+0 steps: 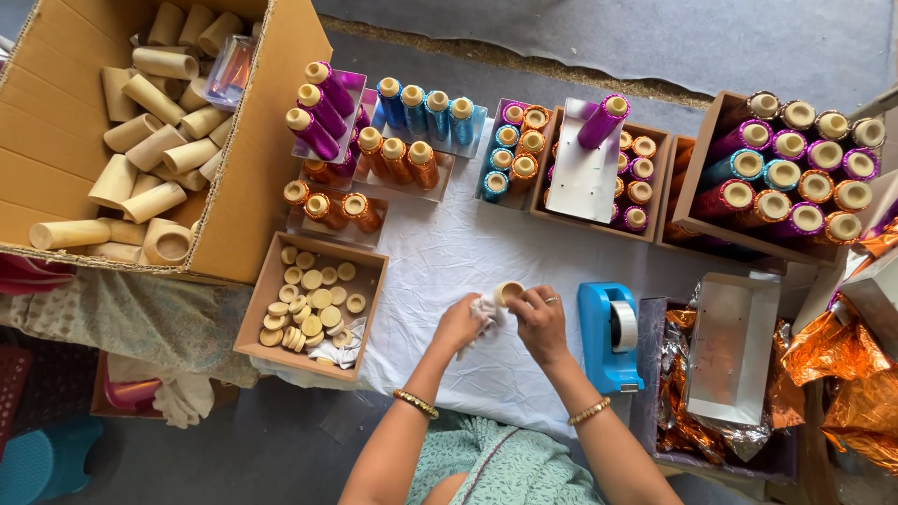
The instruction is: Cleaning and wrapping small items using cloth, foil, and tape.
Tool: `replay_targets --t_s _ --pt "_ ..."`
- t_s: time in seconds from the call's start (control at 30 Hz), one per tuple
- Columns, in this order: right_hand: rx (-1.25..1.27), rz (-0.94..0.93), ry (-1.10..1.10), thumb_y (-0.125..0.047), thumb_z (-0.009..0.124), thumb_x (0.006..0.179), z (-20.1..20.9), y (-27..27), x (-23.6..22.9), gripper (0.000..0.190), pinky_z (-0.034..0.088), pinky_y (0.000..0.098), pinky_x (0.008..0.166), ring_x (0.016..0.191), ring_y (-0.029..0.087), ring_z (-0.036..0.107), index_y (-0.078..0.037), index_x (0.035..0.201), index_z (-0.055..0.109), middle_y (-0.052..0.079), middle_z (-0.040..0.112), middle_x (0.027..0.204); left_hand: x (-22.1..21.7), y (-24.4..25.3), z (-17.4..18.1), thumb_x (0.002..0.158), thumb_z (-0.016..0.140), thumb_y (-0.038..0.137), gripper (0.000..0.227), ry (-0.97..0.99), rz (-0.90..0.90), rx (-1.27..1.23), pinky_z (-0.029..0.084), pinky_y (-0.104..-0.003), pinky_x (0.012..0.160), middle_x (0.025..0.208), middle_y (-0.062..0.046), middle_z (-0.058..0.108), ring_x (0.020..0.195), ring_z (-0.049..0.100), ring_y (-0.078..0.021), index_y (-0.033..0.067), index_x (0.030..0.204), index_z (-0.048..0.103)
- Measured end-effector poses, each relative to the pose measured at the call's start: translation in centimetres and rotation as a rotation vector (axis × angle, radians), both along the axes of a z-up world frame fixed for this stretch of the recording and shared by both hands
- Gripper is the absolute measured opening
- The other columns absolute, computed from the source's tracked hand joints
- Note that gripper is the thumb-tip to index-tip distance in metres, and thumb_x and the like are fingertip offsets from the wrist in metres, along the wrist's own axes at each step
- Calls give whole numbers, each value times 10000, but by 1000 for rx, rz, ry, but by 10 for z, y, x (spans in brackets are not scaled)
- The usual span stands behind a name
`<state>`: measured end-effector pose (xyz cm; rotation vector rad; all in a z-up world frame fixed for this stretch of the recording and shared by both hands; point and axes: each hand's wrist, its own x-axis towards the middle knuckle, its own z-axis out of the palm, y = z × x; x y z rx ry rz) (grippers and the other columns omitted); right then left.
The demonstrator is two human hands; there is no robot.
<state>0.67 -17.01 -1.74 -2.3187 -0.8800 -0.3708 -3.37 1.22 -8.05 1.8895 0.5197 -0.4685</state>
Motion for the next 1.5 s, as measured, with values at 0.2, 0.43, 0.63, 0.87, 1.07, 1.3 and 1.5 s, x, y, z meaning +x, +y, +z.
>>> replay_targets --t_s 0.2,0.43,0.63,0.87,1.07,1.3,1.5 --pt "-21 -59 179 -65 779 755 -42 -6 7 183 507 406 869 1095 283 591 -117 916 709 55 650 1159 -3 22 -12 985 626 225 332 -218 186 -1 510 -391 953 1239 -113 689 1136 656 -284 159 1310 651" --pt "213 -240 510 -125 880 679 -76 -1 7 623 494 438 982 1198 331 540 -89 1252 639 104 614 1232 4 -28 69 1010 537 125 286 -661 480 167 459 -402 1092 1302 -106 594 1257 571 -297 142 1280 630" --pt "254 -300 506 -59 760 777 -158 -16 17 402 513 425 964 1129 339 587 -43 1165 654 169 621 1184 6 -73 -13 908 535 59 455 -836 -291 592 333 -502 1189 1331 -158 578 1301 498 -338 61 1364 533" --pt "277 -207 388 -24 698 825 -149 -18 18 314 513 441 950 1152 389 568 -40 1135 648 154 678 1137 18 -63 -2 886 547 128 420 -855 -383 902 379 -447 1027 1234 -98 603 1174 543 -240 122 1306 567" --pt "215 -151 270 -31 750 711 -133 -16 14 378 494 454 988 1145 392 569 -43 1079 660 139 695 1123 32 -61 -18 941 574 146 256 -790 -631 803 396 -398 969 1154 -57 597 1136 533 -238 150 1196 578" --pt "181 -11 244 -13 753 693 -73 -14 -2 673 475 464 1003 1136 405 566 -22 1335 554 179 628 1279 46 -62 -105 925 590 85 299 -174 583 -378 551 -414 824 1064 -108 688 932 683 -276 75 1224 604" --pt "136 50 290 -89 773 744 -58 -11 -18 454 509 415 889 1017 366 611 -80 1151 571 167 625 1121 16 -81 -99 987 543 123 241 -43 845 -815 540 -352 800 1059 -84 677 917 654 -190 51 1190 653"
